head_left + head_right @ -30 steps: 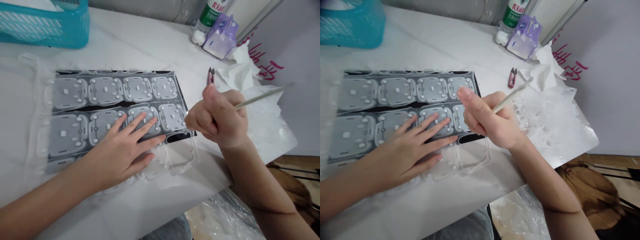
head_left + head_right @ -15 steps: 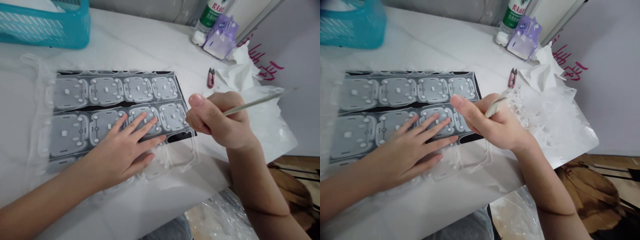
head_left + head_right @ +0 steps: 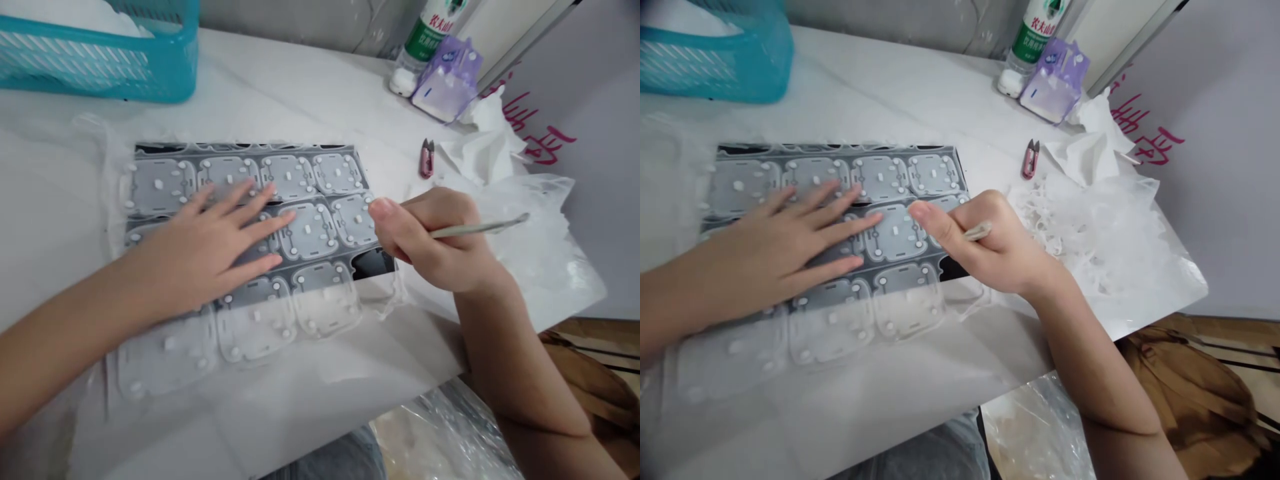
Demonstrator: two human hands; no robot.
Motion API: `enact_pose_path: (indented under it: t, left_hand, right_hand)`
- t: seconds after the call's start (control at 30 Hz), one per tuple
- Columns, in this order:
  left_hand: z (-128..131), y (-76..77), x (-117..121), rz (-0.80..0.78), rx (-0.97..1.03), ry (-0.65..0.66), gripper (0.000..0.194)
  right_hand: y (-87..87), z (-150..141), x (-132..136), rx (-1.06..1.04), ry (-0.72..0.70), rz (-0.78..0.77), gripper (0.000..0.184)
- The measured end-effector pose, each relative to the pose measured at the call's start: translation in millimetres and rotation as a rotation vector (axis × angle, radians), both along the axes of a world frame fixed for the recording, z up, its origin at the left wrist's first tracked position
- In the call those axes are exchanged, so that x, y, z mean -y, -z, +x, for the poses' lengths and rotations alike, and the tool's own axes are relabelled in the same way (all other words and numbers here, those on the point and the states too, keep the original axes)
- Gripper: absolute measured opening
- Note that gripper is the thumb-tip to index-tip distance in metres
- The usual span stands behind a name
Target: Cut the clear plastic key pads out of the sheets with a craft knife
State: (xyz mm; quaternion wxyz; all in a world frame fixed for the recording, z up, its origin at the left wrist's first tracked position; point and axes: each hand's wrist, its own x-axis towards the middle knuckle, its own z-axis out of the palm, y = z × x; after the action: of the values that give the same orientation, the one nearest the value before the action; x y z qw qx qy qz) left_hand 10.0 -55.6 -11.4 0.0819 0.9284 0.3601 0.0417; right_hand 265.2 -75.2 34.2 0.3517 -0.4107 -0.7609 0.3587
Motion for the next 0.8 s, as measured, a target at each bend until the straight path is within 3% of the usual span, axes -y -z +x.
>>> enact_pose_path:
  t: [0.2, 0.33, 0.47, 0.57, 0.7, 0.8]
  left_hand:
    - [-3, -8.3, -16, -0.087, -0.002, -0.068, 0.045]
    - [-2, -13.6, -32, -0.125, -0.014, -0.043, 0.049]
    - [-5, -15.4, -54, -0.132, -0.025, 0.022, 0.059]
    - [-5, -19.3, -62, -0.142, -0.006, 0.009, 0.056]
    - [2, -24.8, -50, -0.125, -0.005, -0.061, 0.053]
    - [13, -19.9, -30, -0.119, 0.029, -0.023, 0.062]
  right_hand:
    - [-12.5, 4, -1, -0.442, 0.141, 0.018, 0.062]
    - [-21.3, 2, -2, -0.583, 0.087, -0.114, 0.068]
    - [-12.0, -7, -1, -0.717, -0.025, -0.265, 0.064]
    - [1.8, -18, 1, -0.813, -0.071, -0.365, 0.065]
    - [15.3, -30, 5, -0.833, -0.092, -0.357, 0.066]
    - [18.8, -35, 9, -0.798, -0.099, -0.353, 0.067]
